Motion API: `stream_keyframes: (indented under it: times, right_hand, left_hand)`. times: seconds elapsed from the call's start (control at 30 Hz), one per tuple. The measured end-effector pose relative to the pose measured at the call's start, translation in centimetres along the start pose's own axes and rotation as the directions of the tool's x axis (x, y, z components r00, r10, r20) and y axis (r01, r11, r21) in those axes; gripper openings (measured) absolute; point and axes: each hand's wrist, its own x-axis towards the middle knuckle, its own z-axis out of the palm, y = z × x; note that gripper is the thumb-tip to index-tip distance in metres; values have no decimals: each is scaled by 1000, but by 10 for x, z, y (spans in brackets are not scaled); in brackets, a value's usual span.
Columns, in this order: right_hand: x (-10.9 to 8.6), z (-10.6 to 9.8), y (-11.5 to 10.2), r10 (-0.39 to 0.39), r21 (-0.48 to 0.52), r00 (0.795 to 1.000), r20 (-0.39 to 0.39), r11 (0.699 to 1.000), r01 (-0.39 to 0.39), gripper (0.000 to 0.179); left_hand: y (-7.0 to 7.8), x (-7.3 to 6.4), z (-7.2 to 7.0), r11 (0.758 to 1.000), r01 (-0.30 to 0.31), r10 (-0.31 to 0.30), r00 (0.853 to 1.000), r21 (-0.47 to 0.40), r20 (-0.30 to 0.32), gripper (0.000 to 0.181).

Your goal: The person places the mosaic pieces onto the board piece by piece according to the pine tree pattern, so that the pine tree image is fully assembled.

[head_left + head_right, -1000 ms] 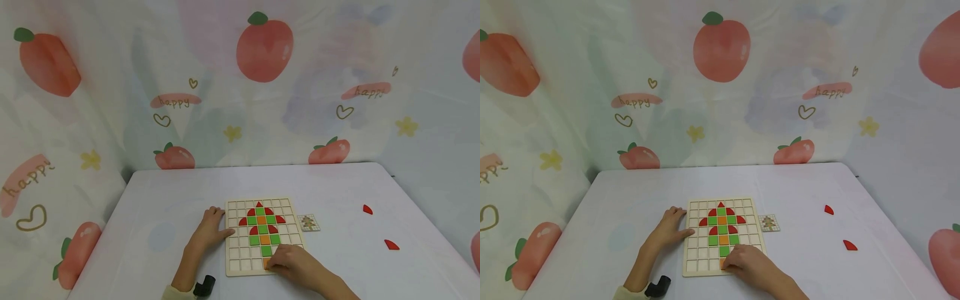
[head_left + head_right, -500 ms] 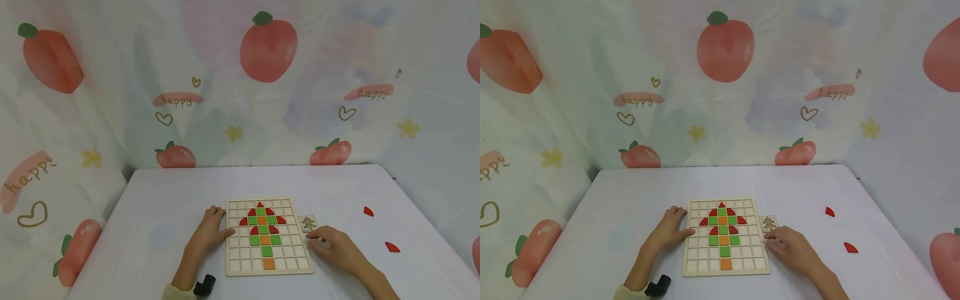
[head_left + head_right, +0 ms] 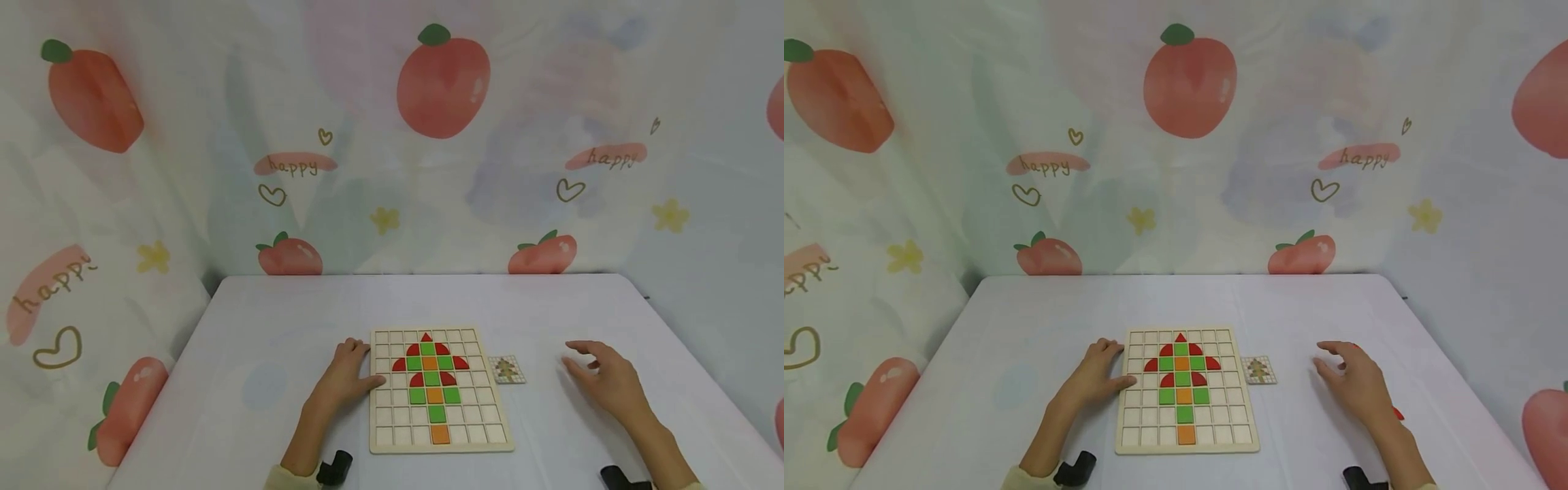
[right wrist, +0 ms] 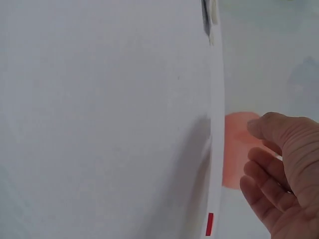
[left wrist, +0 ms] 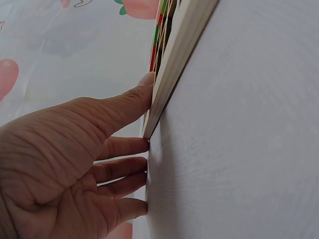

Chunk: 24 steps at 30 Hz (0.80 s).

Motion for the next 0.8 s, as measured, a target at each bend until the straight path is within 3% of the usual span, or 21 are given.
stream_keyframes:
  times: [0.1,0.23,0.47,0.63,0.8]
  right_hand:
    - [3,-2,12,99,-17,994,35,995,-98,33]
    - [6,-6,26,221,-59,971,87,975,-216,36]
    - [10,-11,45,337,-94,933,124,940,-327,40]
    - [9,-12,56,352,-117,927,128,934,-338,38]
    - [8,-11,59,311,-123,942,125,947,-296,35]
  left_hand:
    - [0,0,0,1000,-6,6,1000,-3,3,68]
    - [-1,0,1,1000,-17,17,1000,-7,1,68]
    - [-1,0,2,1000,-16,16,1000,-8,-4,67]
    - [-1,1,3,1000,-7,7,1000,-5,-3,68]
    - [-2,1,2,1000,-2,2,1000,1,-5,68]
